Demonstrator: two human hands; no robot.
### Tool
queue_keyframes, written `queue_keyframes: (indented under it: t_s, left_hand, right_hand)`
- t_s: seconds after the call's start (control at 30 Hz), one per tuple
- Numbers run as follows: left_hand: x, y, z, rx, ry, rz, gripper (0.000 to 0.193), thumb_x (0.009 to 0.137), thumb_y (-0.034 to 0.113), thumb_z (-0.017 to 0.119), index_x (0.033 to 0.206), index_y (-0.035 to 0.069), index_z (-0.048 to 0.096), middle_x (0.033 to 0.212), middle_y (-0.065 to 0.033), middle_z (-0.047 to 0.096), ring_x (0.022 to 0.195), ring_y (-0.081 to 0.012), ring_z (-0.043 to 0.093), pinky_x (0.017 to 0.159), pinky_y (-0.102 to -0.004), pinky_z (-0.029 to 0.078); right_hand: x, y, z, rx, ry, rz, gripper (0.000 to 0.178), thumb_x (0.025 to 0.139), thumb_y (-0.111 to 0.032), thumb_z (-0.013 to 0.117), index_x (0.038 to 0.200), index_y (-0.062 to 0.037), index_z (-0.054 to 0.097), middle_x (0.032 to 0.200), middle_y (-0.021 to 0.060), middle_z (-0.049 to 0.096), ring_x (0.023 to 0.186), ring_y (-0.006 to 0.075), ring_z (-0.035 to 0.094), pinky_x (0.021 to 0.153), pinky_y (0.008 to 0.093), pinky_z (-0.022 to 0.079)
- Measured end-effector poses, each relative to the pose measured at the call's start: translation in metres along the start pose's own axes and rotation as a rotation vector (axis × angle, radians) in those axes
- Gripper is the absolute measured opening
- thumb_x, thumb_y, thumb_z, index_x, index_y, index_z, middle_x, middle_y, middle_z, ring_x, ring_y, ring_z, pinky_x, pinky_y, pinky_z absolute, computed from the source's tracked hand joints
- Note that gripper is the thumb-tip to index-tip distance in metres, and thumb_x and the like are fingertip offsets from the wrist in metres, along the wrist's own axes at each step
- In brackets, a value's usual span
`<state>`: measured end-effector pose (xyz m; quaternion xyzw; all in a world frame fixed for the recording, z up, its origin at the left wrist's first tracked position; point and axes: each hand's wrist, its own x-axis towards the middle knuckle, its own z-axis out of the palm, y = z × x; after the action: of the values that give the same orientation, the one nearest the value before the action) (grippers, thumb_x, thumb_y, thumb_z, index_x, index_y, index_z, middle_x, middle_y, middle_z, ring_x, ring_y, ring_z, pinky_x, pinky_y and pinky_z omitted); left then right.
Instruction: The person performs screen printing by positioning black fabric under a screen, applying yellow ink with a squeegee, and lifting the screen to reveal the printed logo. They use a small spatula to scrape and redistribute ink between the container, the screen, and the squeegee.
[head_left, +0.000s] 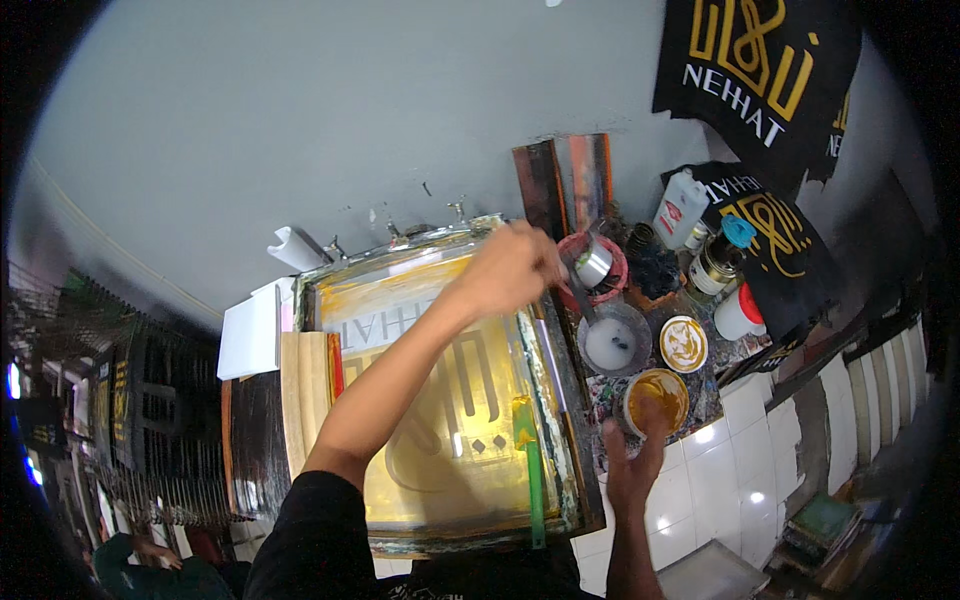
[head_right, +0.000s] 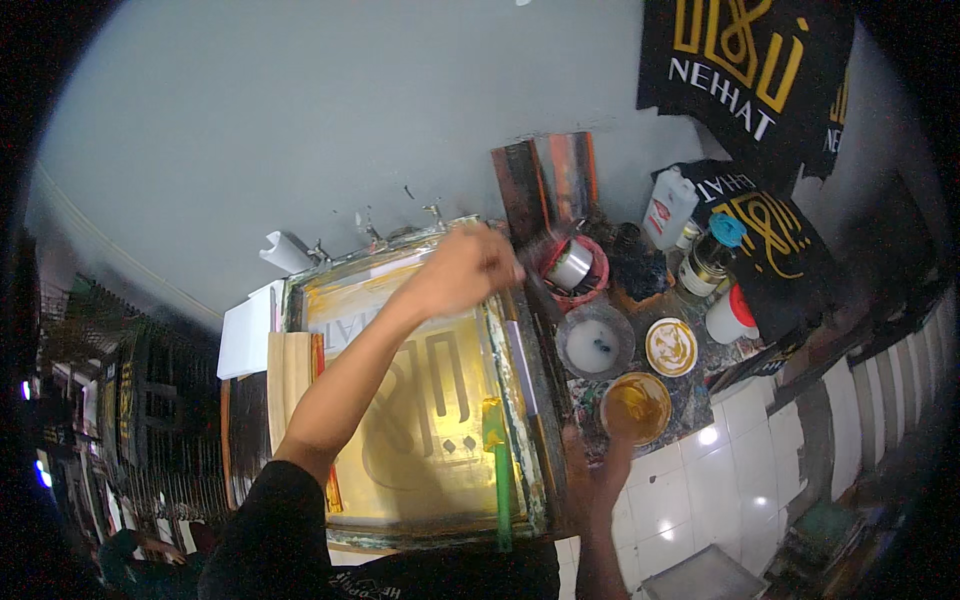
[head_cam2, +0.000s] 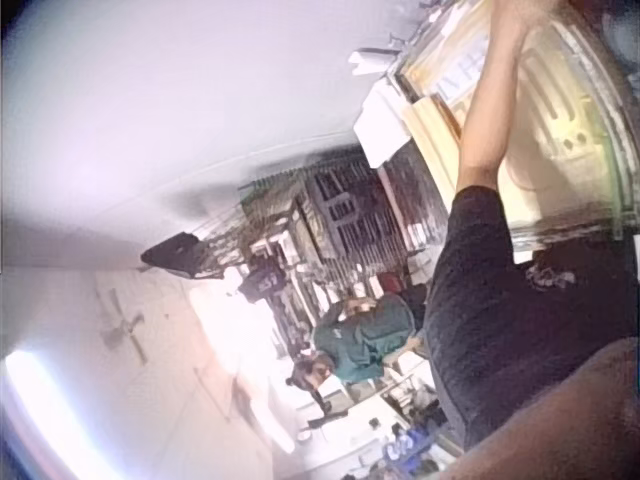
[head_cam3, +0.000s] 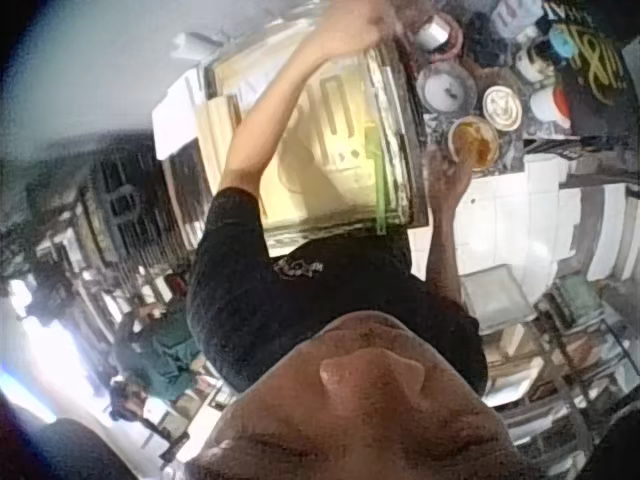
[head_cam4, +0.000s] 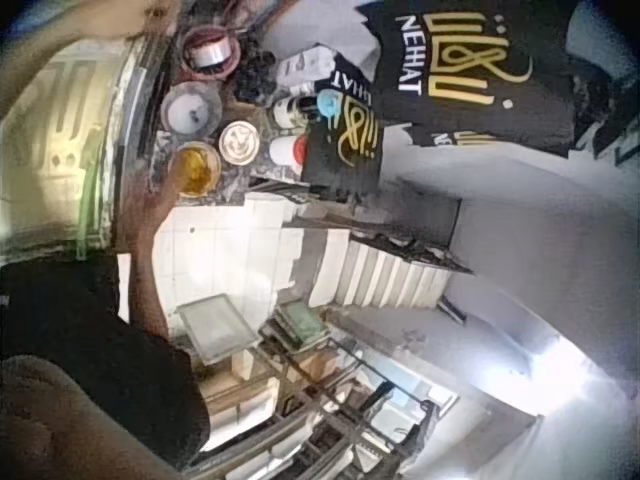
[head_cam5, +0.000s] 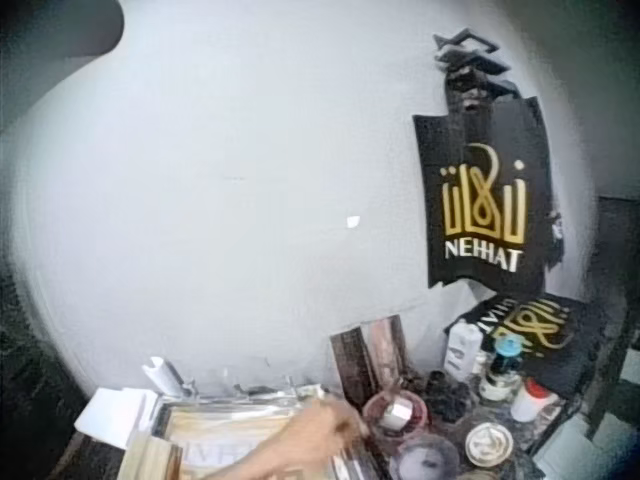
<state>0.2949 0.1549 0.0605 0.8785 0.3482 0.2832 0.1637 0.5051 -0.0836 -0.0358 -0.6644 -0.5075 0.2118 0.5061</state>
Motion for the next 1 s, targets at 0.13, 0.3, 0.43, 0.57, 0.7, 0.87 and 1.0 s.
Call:
queue_keyframes:
  t_s: [0.13,0.3,0.43,0.57,0.7,0.87,1.0]
  left_hand:
    - [-0.047,0.037,-0.008,-0.320,-0.230,-0.025,0.020,0.087,0.022,0.076,0.086,0.002,0.074,0.081,-0.0129,0.068,0.087,-0.0289,0.063,0.081,-0.0411,0.050]
    - [-0.099,-0.007,-0.019,-0.565,-0.424,-0.386,0.030,0.096,0.032,0.069,0.102,0.003,0.075,0.103,-0.0123,0.072,0.100,-0.0237,0.065,0.089,-0.0376,0.050]
    - [-0.133,-0.104,-0.041,-0.015,-0.058,-0.490,0.049,0.098,0.041,0.061,0.127,0.003,0.065,0.133,-0.0190,0.062,0.130,-0.0344,0.053,0.111,-0.0443,0.041]
    - [-0.165,-0.188,-0.063,0.600,0.148,-0.650,0.059,0.098,0.043,0.058,0.141,0.003,0.053,0.145,-0.0185,0.054,0.139,-0.0382,0.043,0.118,-0.0569,0.022]
    - [-0.179,-0.209,-0.056,0.679,0.132,-0.668,0.057,0.096,0.040,0.059,0.138,0.002,0.054,0.145,-0.0166,0.053,0.141,-0.0340,0.041,0.117,-0.0625,0.018]
    - [-0.191,-0.193,-0.054,0.633,0.075,-0.675,0.053,0.093,0.037,0.062,0.136,0.006,0.057,0.144,-0.0155,0.053,0.140,-0.0293,0.044,0.115,-0.0635,0.019]
    - [-0.206,-0.181,-0.053,0.661,0.080,-0.641,0.055,0.091,0.034,0.064,0.140,0.009,0.055,0.148,-0.0150,0.050,0.141,-0.0286,0.043,0.116,-0.0637,0.018]
  right_hand:
    - [0.063,-0.028,0.009,-0.198,-0.274,-0.350,0.050,0.092,-0.019,0.074,0.133,0.0044,0.057,0.125,0.0246,0.062,0.116,0.0355,0.060,0.103,0.0456,0.046]
    - [0.055,-0.040,0.049,0.483,-0.746,0.333,0.020,0.105,-0.018,0.055,0.103,-0.0004,0.065,0.077,0.0029,0.062,0.058,0.0081,0.054,0.052,0.0245,0.045]
    - [0.037,-0.031,0.054,0.607,-0.507,0.475,0.019,0.102,-0.018,0.059,0.106,-0.0007,0.065,0.074,0.0033,0.063,0.056,0.0090,0.053,0.049,0.0242,0.042]
    - [0.029,-0.031,0.053,0.705,-0.371,0.523,0.021,0.102,-0.019,0.060,0.115,-0.0036,0.063,0.078,0.0061,0.066,0.049,0.0099,0.051,0.040,0.0247,0.039]
    - [0.044,-0.045,0.062,0.784,-0.282,0.559,0.023,0.102,-0.018,0.059,0.121,-0.0059,0.061,0.078,0.0055,0.066,0.046,0.0088,0.050,0.037,0.0238,0.036]
    - [0.098,-0.049,0.125,0.768,-0.256,0.352,0.016,0.104,-0.017,0.053,0.116,-0.0070,0.057,0.078,0.0047,0.065,0.040,0.0064,0.042,0.032,0.0233,0.029]
    - [0.162,-0.039,0.199,0.721,-0.301,0.349,0.007,0.103,-0.015,0.053,0.099,-0.0091,0.051,0.076,0.0036,0.060,0.040,0.0081,0.040,0.032,0.0254,0.031]
